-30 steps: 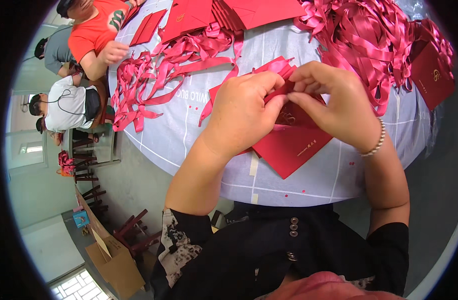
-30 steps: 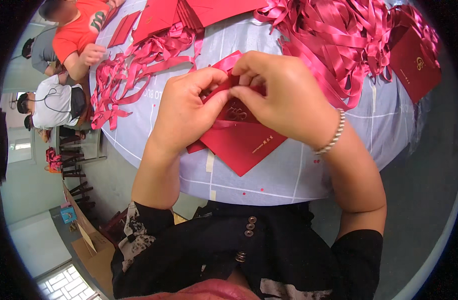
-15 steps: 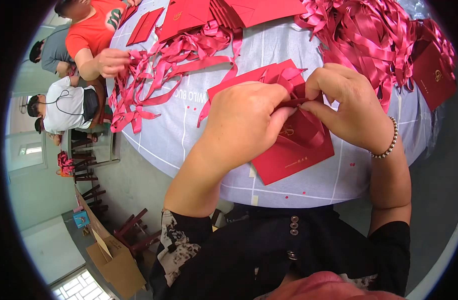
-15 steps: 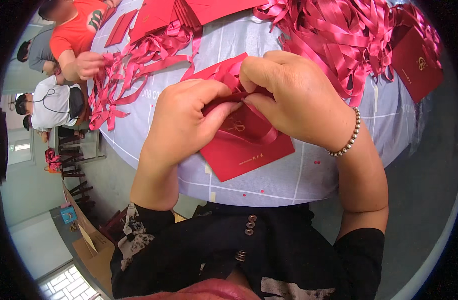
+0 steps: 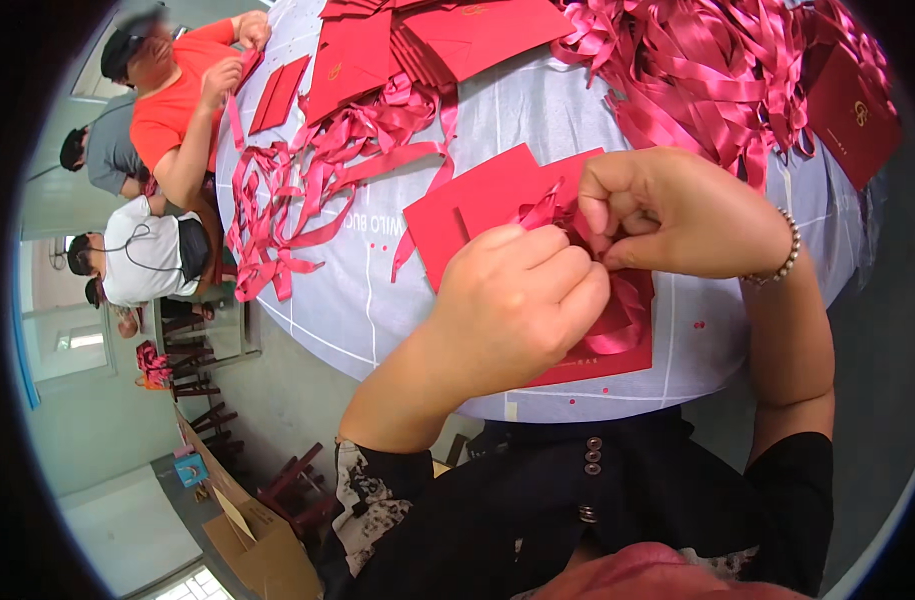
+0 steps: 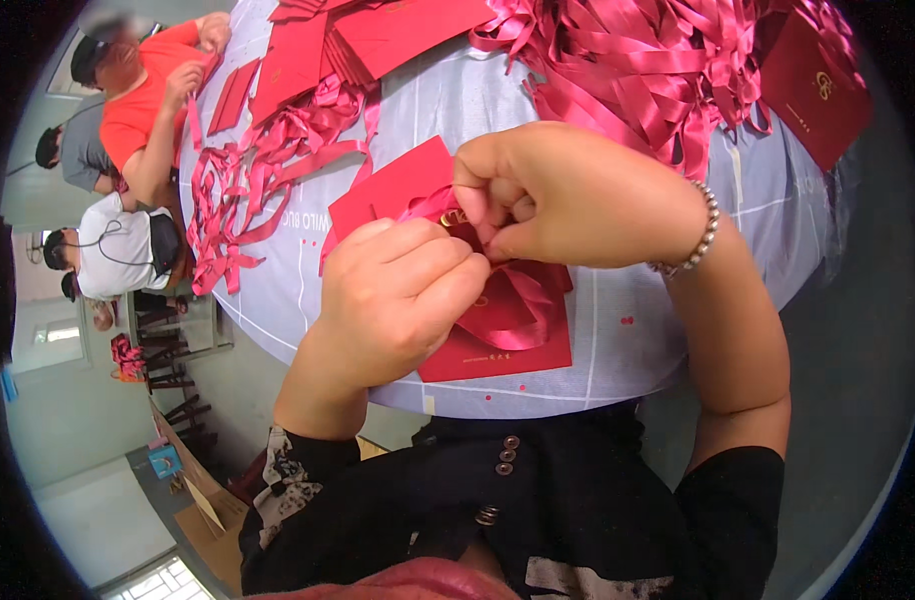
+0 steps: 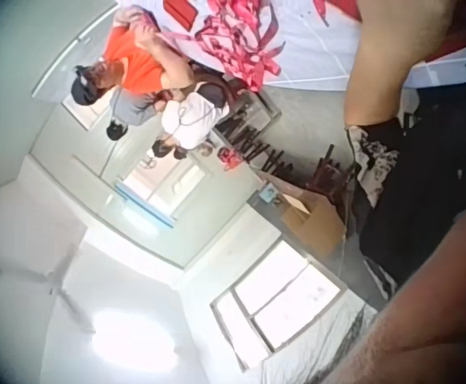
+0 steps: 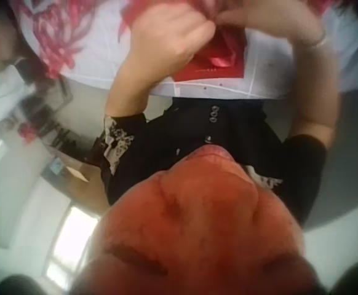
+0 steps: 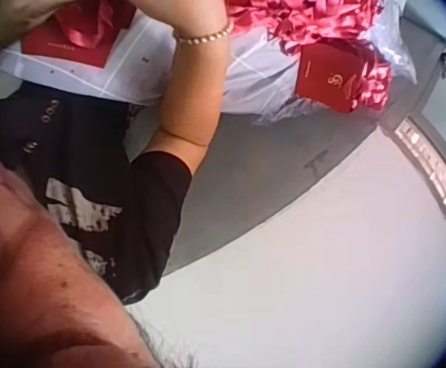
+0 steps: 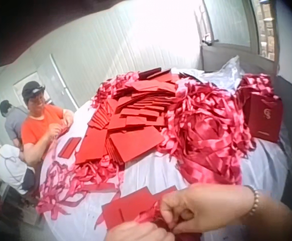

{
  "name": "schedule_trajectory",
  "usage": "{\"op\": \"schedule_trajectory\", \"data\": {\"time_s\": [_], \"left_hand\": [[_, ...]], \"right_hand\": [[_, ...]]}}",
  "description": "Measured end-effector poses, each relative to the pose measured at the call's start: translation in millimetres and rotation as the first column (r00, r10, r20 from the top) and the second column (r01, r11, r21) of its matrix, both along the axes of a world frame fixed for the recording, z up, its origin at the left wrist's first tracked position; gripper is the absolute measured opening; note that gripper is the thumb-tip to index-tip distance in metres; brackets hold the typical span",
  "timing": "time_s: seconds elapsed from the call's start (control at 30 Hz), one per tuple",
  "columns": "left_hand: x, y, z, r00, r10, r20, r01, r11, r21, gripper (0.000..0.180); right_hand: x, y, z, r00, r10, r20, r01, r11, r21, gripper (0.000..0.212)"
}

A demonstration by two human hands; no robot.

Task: The person assembles gift bags by threading ribbon handles through slits in paper bags, folding the bag flaps, and stacking the completed bags on the table by hand.

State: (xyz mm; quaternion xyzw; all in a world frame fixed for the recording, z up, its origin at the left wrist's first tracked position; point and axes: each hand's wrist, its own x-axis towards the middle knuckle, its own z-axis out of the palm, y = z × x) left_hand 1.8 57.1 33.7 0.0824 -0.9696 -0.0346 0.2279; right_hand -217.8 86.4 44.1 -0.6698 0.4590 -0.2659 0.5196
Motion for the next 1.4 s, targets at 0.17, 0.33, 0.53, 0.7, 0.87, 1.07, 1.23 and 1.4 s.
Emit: {"op": "schedule_trajectory", "data": {"time_s": [0.17,0.33,0.53,0.7,0.87,1.07,1.23,1.4], "left_hand": [[-5,0,2,0.999,-0.049,0.02,0.047,0.996,0.07,0.02],[-5,2,1,1.0,-0.03,0.0,0.03,0.996,0.084,0.017],[-5,4,2,0.999,-0.042,-0.023,0.044,0.996,0.082,0.016],[-3,-1,-2,0.999,-0.03,-0.02,0.033,0.983,0.18,0.014],[-4,-10,-15,0.999,0.034,-0.022,-0.018,0.868,0.496,0.01],[-10,-4,-10,0.996,0.067,-0.062,-0.012,0.772,0.635,0.006],[-10,-4,-20,0.984,-0.086,-0.158,0.152,0.868,0.473,0.007],[-10,6,-12,0.987,-0.118,-0.105,0.149,0.911,0.383,0.017]], "right_hand": [[-16,-16,-39,0.838,-0.345,0.424,0.401,0.915,-0.049,0.012],[-3,-17,-34,0.969,-0.244,-0.049,0.243,0.97,-0.025,0.028],[5,-26,-42,0.989,-0.148,-0.028,0.148,0.989,-0.018,0.048],[9,-30,-48,0.984,-0.06,-0.168,0.025,0.979,-0.203,0.051],[8,-35,-60,0.89,-0.317,-0.329,0.105,0.842,-0.529,0.034],[-4,-49,-80,0.784,-0.525,-0.331,0.233,0.743,-0.627,0.021],[-7,-40,-57,0.934,-0.337,-0.12,0.265,0.876,-0.402,0.023],[-12,-24,-39,0.994,-0.106,0.007,0.104,0.962,-0.252,0.03]]}}
